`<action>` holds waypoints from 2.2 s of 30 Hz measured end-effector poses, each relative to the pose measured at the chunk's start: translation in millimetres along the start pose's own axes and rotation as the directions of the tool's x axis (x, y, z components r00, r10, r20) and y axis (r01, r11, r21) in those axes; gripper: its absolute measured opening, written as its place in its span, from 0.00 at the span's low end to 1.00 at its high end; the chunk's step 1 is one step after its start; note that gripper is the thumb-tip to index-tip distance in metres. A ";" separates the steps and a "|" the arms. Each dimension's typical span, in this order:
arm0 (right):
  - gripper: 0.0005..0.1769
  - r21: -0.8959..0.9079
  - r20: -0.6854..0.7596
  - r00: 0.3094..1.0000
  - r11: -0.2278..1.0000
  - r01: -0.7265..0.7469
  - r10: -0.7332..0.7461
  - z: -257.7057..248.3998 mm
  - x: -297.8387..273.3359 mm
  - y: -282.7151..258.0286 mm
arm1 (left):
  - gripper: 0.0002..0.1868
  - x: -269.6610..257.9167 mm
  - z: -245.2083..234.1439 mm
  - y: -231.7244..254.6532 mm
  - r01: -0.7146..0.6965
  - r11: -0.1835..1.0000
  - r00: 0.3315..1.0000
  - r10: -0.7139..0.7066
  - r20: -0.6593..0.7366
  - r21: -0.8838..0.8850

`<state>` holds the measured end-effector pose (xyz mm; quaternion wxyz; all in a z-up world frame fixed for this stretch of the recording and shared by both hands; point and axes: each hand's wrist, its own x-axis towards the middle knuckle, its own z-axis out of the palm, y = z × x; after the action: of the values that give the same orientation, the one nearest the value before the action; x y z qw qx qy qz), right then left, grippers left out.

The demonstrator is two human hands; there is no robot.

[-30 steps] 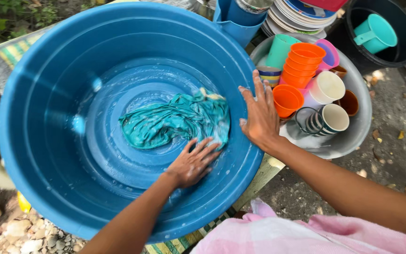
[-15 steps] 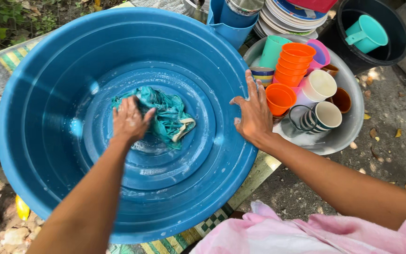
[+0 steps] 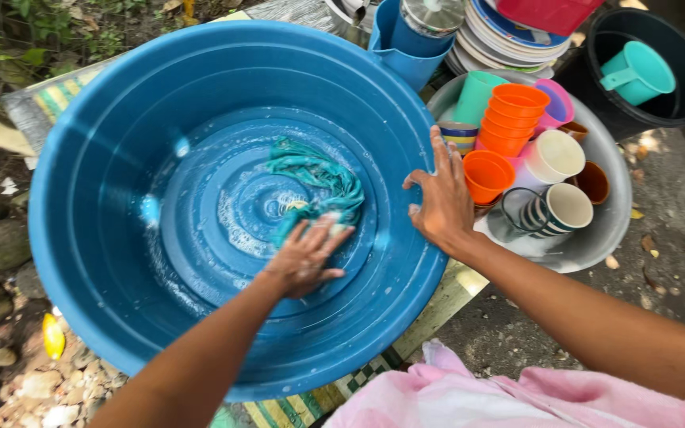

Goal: The person washes several plastic cups, bowls, and containers in a large bowl of soapy water using a sponge before transferring the items into a larger blue basin.

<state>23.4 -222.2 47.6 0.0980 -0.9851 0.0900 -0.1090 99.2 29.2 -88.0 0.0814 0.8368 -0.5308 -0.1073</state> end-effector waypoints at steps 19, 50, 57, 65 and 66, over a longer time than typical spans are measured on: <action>0.38 -0.240 0.159 0.963 0.937 0.253 -0.219 -3.9 6.7 -21.6 | 0.39 -44.9 -46.8 11.5 0.670 0.698 0.740 -0.655 0.152 -0.254; 0.43 0.768 0.563 0.167 0.587 0.254 -0.809 112.9 -18.4 -186.0 | 0.29 -203.5 -101.7 -49.6 0.615 0.218 -0.089 -0.936 -0.341 -0.757; 0.38 0.400 0.871 0.108 0.820 0.408 -0.479 28.8 61.8 -19.0 | 0.30 -209.0 -92.5 -56.4 0.630 0.228 -0.083 -0.931 -0.356 -0.742; 0.27 0.300 0.883 0.323 0.939 0.168 -0.340 40.1 21.5 -52.9 | 0.28 -208.2 -101.7 2.6 0.301 -0.078 -0.223 -0.975 0.009 -0.950; 0.27 0.380 0.872 0.321 0.924 0.037 -0.371 46.3 6.3 -70.2 | 0.26 -201.3 -92.1 29.4 0.335 -0.014 -0.277 -0.957 -0.085 -0.942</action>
<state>51.2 -147.7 19.4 0.2603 -0.8464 -0.1254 0.4474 14.8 201.1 26.9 0.4991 0.7884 0.3358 0.1287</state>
